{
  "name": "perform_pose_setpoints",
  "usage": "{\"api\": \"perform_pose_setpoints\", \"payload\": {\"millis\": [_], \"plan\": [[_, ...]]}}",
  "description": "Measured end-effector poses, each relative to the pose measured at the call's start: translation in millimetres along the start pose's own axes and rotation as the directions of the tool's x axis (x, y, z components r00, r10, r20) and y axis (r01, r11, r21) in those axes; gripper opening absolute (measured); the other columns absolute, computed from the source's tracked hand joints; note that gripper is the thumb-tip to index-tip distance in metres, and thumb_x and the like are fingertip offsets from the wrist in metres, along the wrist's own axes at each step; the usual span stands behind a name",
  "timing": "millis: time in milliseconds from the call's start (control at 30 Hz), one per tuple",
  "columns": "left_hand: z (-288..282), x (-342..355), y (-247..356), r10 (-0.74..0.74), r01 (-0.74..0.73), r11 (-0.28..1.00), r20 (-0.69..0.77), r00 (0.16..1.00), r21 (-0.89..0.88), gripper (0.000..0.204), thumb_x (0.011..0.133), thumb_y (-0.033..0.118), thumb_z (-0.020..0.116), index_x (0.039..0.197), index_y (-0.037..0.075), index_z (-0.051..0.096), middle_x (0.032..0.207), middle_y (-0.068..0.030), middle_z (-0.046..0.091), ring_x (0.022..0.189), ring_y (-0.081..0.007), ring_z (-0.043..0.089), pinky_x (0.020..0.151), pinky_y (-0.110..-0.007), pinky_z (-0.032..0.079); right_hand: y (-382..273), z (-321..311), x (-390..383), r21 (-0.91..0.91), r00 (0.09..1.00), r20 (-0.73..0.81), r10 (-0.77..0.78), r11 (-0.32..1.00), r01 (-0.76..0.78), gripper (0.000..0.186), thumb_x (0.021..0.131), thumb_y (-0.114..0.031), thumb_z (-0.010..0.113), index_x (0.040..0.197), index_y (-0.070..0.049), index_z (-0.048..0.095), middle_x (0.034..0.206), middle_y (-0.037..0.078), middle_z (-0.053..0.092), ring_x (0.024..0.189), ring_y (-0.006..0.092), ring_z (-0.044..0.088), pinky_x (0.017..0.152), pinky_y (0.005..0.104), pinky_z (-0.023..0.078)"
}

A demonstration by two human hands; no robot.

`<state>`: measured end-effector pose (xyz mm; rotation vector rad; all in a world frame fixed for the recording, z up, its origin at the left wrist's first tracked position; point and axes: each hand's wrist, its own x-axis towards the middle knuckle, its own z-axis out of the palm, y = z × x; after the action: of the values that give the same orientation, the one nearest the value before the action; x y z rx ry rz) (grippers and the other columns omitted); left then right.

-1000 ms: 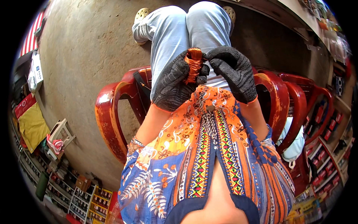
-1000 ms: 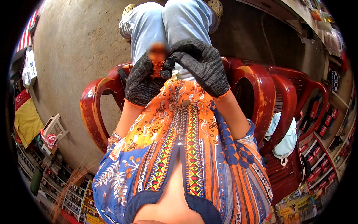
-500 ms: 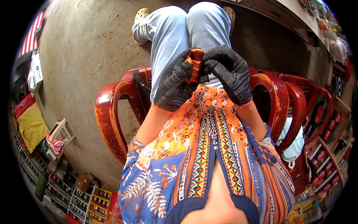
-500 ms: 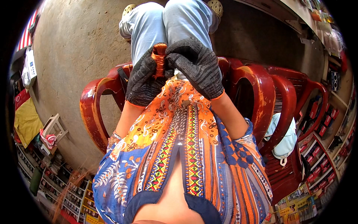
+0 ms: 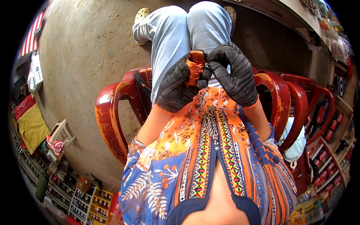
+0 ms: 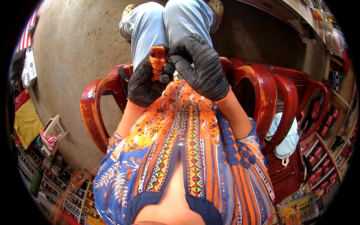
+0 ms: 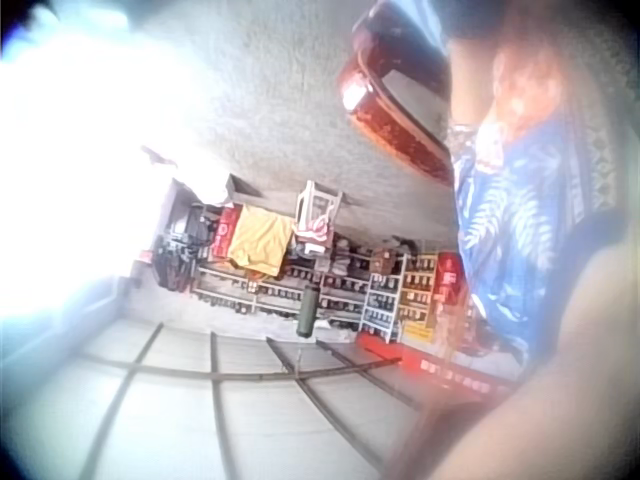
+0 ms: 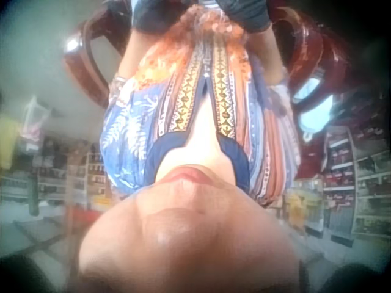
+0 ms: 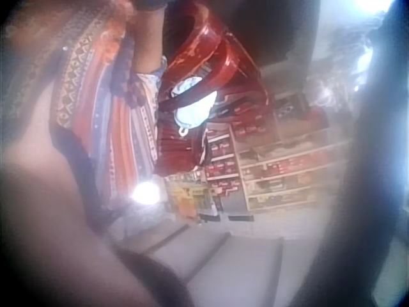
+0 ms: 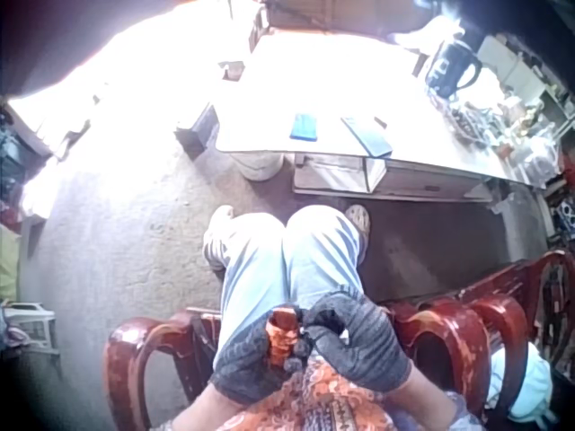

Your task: The person winds orange wire from a spool around a small cylindrical core held in the left hand. The person uses gloved hands to wrap the wire tightly and repeatedly, forming a coil.

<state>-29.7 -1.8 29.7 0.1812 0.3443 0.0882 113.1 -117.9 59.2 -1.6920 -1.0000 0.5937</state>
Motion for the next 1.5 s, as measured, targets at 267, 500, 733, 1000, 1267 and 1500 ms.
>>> {"api": "perform_pose_setpoints", "payload": {"millis": [267,500,733,1000,1267,1500], "plan": [[0,1,3,0.034,-0.029,0.992,-0.043,0.998,0.120,0.055,0.090,0.032,0.060,0.132,0.000,0.042,0.112,-0.0146,0.057,0.093,-0.0205,0.056,0.076,-0.030,0.048,-4,0,4,-0.308,0.995,-0.017,-0.101,0.947,0.091,0.013,0.077,0.005,0.063,0.089,0.000,0.059,0.083,0.010,0.056,0.074,0.0234,0.059,0.065,0.0304,0.050],[4,2,1,0.039,-0.029,0.989,-0.068,0.997,0.143,0.057,0.088,0.033,0.063,0.131,0.001,0.045,0.110,-0.0133,0.058,0.092,-0.0196,0.057,0.076,-0.029,0.048,5,-1,5,-0.418,0.981,-0.045,-0.190,0.895,0.154,0.015,0.074,-0.007,0.069,0.085,-0.006,0.059,0.079,0.012,0.057,0.076,0.0333,0.057,0.067,0.0413,0.047],[5,4,4,-0.020,0.022,0.986,-0.014,1.000,0.168,0.056,0.088,0.032,0.063,0.131,0.000,0.045,0.109,-0.0131,0.059,0.091,-0.0189,0.057,0.078,-0.029,0.048,10,-3,12,-0.483,0.951,-0.039,-0.308,0.839,0.252,0.017,0.073,-0.008,0.071,0.087,-0.007,0.061,0.084,0.011,0.060,0.079,0.0316,0.059,0.069,0.0393,0.049],[5,2,3,0.010,-0.002,0.986,-0.048,0.999,0.166,0.058,0.088,0.028,0.062,0.133,-0.002,0.040,0.108,-0.0132,0.058,0.093,-0.0201,0.060,0.082,-0.031,0.050,13,2,7,-0.146,0.990,-0.100,-0.104,0.985,0.089,0.017,0.075,-0.001,0.067,0.091,-0.004,0.064,0.085,0.011,0.062,0.080,0.0268,0.062,0.071,0.0346,0.050],[11,6,-1,0.137,-0.116,0.962,-0.070,0.988,0.248,0.054,0.089,0.026,0.062,0.131,-0.002,0.042,0.112,-0.0116,0.058,0.099,-0.0191,0.059,0.088,-0.031,0.049,8,21,-7,0.038,0.956,-0.275,0.101,0.995,-0.094,0.016,0.083,-0.004,0.065,0.098,-0.001,0.066,0.088,0.010,0.065,0.080,0.0190,0.065,0.073,0.0292,0.050],[13,7,-3,0.243,-0.125,0.806,-0.132,0.961,0.578,0.046,0.090,0.018,0.062,0.128,-0.004,0.045,0.116,-0.0105,0.057,0.107,-0.0165,0.055,0.094,-0.029,0.044,-5,19,-6,0.293,0.930,-0.108,0.350,0.905,-0.307,0.020,0.086,-0.010,0.066,0.102,0.000,0.065,0.091,0.010,0.067,0.083,0.0142,0.065,0.074,0.0272,0.053]]}}
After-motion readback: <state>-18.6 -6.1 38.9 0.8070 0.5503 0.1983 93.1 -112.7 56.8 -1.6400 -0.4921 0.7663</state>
